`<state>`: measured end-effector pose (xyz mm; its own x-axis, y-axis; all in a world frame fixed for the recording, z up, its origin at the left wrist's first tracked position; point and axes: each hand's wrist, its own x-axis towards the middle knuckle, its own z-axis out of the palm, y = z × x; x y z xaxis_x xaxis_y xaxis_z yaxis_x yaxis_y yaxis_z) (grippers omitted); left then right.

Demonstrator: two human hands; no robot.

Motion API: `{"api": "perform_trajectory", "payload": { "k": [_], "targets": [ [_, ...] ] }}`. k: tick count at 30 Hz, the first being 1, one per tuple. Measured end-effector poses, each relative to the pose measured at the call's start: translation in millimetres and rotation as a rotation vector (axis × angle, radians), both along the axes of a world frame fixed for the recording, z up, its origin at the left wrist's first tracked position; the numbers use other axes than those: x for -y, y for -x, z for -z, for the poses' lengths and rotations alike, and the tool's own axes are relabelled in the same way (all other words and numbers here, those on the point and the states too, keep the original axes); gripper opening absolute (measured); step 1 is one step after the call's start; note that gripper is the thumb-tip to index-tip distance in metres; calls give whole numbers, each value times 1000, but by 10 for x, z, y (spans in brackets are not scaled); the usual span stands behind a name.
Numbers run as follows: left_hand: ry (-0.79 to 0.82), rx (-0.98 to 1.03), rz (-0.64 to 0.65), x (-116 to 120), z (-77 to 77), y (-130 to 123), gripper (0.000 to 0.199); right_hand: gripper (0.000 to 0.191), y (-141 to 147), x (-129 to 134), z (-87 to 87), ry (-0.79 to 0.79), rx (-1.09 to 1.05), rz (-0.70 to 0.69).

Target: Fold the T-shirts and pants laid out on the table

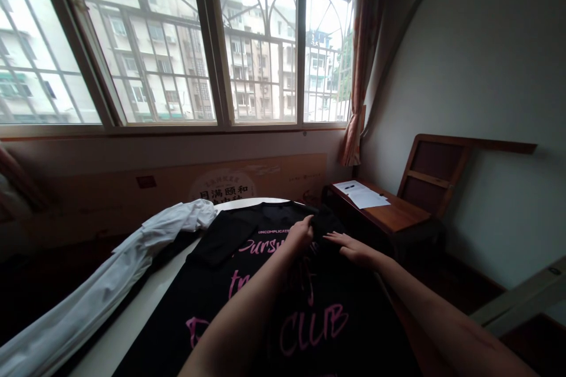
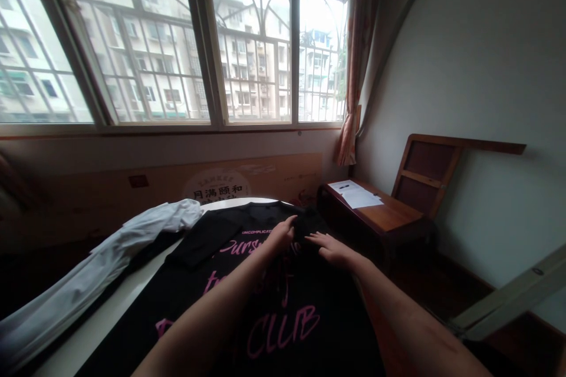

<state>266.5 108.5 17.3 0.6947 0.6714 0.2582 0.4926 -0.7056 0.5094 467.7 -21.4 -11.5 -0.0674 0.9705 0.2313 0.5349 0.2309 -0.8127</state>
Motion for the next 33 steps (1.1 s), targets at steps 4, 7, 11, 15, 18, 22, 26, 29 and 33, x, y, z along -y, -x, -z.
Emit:
{"api": "perform_trajectory", "payload": {
  "k": [4, 7, 11, 15, 18, 22, 26, 29, 33],
  "targets": [
    [75, 45, -111, 33, 75, 24, 56, 57, -50, -25, -51, 154, 280, -112],
    [79, 63, -139, 56, 96, 49, 55, 53, -176, -182, -159, 172, 240, -92],
    [1, 31, -212, 95, 89, 93, 62, 48, -382, -692, -278, 51, 151, 154],
    [-86, -39, -239, 155, 87, 127, 57, 54, -492, -1326, -305, 79, 64, 404],
    [-125, -86, -226, 182, 91, 143, 54, 51, -487, -1675, -230, 131, 2, 485],
    [-148, -117, -235, 172, 94, 157, 51, 39, -455, -1859, -50, 259, -143, 510],
    [-155, -110, -267, 127, 87, 160, 48, 38, -504, -1849, 49, 274, -304, 490],
    [-148, -97, -293, 96, 80, 157, 45, 44, -563, -1829, 38, 197, -385, 473],
    [-126, -96, -327, 78, 92, 154, 43, 36, -593, -1833, 19, 158, -378, 462]
  ]
}}
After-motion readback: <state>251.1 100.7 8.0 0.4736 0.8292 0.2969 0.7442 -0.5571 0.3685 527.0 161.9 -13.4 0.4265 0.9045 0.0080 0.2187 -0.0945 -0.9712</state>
